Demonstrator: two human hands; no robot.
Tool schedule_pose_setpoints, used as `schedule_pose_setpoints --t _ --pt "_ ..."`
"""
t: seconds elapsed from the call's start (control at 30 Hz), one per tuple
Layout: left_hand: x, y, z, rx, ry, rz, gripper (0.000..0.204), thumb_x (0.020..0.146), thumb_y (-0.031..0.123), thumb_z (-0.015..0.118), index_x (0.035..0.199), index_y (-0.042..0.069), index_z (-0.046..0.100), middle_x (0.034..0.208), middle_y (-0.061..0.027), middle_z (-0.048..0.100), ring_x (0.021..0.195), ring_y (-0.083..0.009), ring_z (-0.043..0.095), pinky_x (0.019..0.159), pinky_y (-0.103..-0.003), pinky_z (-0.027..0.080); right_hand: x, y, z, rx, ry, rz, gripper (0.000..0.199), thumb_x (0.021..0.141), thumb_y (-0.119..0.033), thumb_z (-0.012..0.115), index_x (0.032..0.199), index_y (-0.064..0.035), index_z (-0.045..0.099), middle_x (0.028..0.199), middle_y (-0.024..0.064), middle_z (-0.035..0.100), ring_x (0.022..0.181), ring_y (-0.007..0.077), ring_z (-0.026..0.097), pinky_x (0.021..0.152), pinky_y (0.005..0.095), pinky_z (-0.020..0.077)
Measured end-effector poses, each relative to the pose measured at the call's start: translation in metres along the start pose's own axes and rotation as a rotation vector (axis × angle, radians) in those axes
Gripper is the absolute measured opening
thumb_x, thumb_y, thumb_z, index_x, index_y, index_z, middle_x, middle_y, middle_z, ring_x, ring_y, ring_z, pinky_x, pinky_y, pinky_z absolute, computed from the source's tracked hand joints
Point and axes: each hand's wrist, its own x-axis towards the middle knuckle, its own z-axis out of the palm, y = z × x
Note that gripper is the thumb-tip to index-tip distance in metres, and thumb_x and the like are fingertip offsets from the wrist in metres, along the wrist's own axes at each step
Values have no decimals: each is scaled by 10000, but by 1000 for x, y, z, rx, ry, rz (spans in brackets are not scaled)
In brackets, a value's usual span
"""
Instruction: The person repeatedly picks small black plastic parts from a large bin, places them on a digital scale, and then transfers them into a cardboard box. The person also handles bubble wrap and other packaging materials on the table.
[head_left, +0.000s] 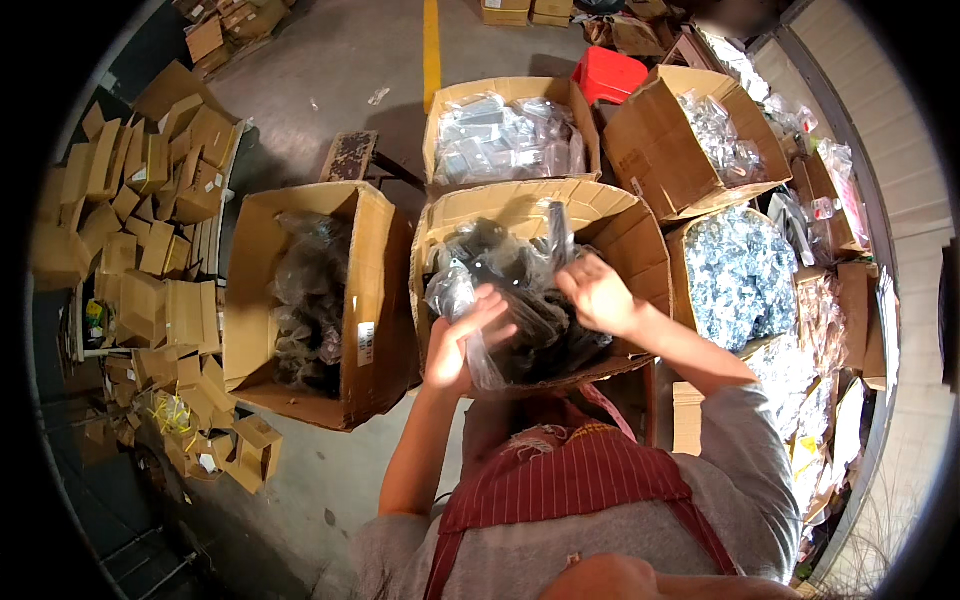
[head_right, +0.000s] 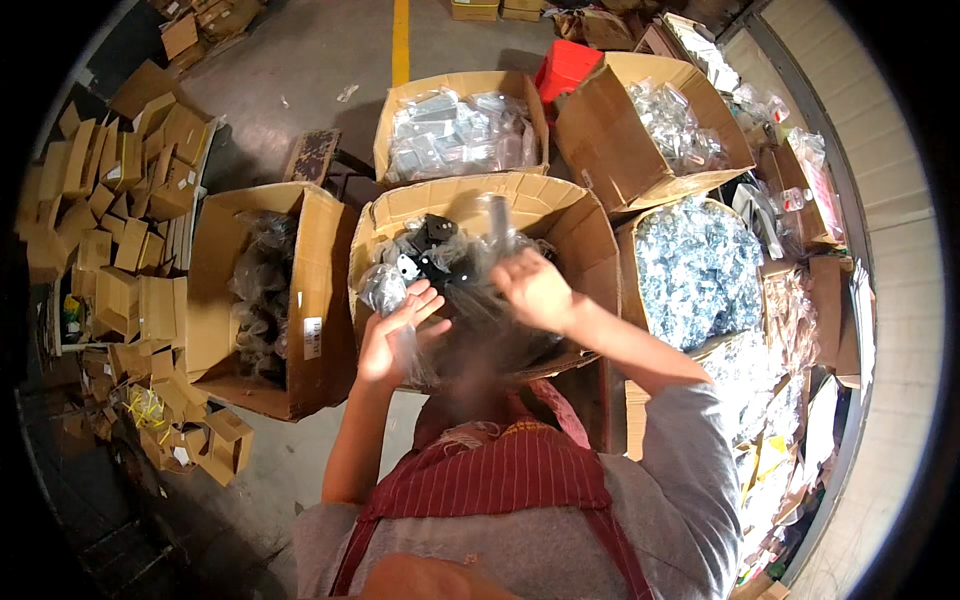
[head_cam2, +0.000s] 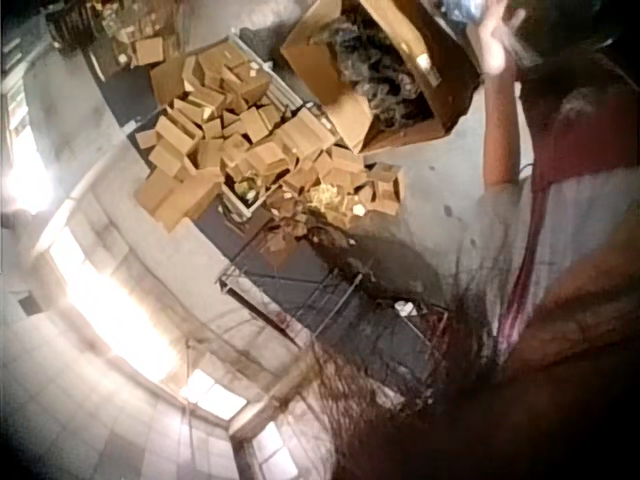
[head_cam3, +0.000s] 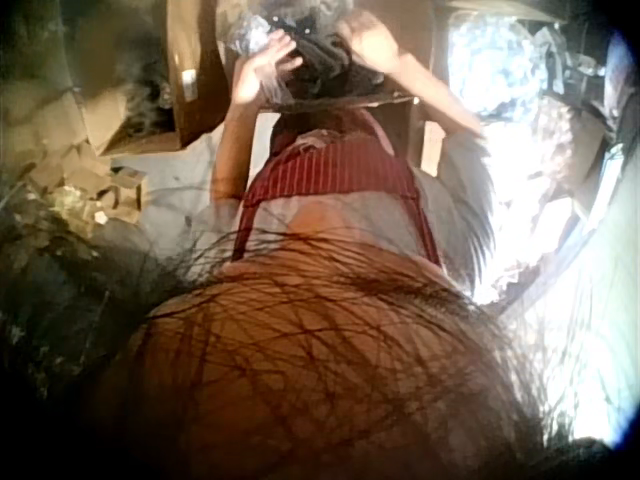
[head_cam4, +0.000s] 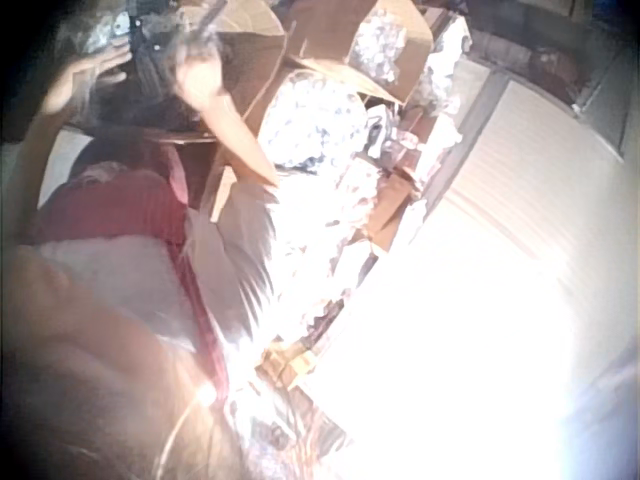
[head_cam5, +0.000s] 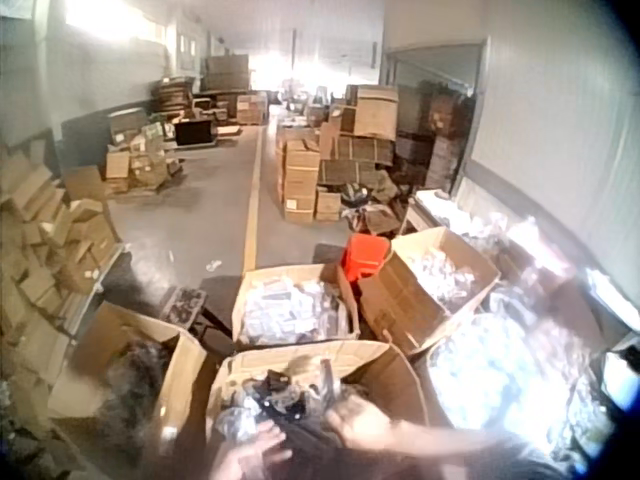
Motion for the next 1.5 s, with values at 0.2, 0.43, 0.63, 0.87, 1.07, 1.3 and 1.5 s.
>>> schedule_pose_setpoints --t 0.2,0.43,0.63,0.87,1.07,1.3,1.5 --pt "2 6 -2 -140 -73 -112 539 987 285 541 1445 36 405 1268 -193 595 1170 -345 588 1002 -510 471 12 -36 -32 588 10 -333 177 732 -42 607 906 -74 620 970 104 638 914 251 623 762 385 519" --pt "-2 9 3 -246 50 -38 323 844 -16 632 1152 56 569 954 -83 651 820 -209 652 731 -353 545 2 119 79 -152 -626 329 531 721 -102 664 1225 -38 510 1287 225 540 1138 354 595 840 448 510" --pt "2 4 -7 -175 161 19 260 889 23 627 1148 32 611 1047 -111 676 964 -263 672 828 -378 552 -20 116 101 -85 -690 -26 380 713 -94 698 1071 -35 585 787 131 654 741 313 676 596 438 513" --pt "8 12 10 -295 -113 -120 456 983 228 529 1399 59 446 1334 -183 559 1253 -316 533 1021 -534 447 33 25 -49 441 -196 -101 356 640 41 627 969 -89 588 806 69 649 772 294 662 644 427 546" --pt "5 4 -9 -78 64 -167 398 891 99 619 1256 -47 561 1093 -151 680 896 -265 697 790 -389 578 43 -16 -22 1162 -89 -311 265 811 99 629 1029 -38 690 950 128 699 911 231 668 816 354 543" --pt "-5 10 -1 -378 -138 -12 514 803 32 597 1304 -49 516 1200 -206 640 1062 -333 651 948 -437 530 8 82 84 202 -580 431 387 872 -400 676 925 -18 703 859 172 703 811 345 690 700 428 551" --pt "3 0 -20 -165 15 -21 330 871 24 610 1171 -111 627 1102 -191 685 983 -280 680 896 -396 550 -13 77 130 5 -933 318 254 696 -179 640 868 -11 721 866 197 705 829 370 688 745 493 550"
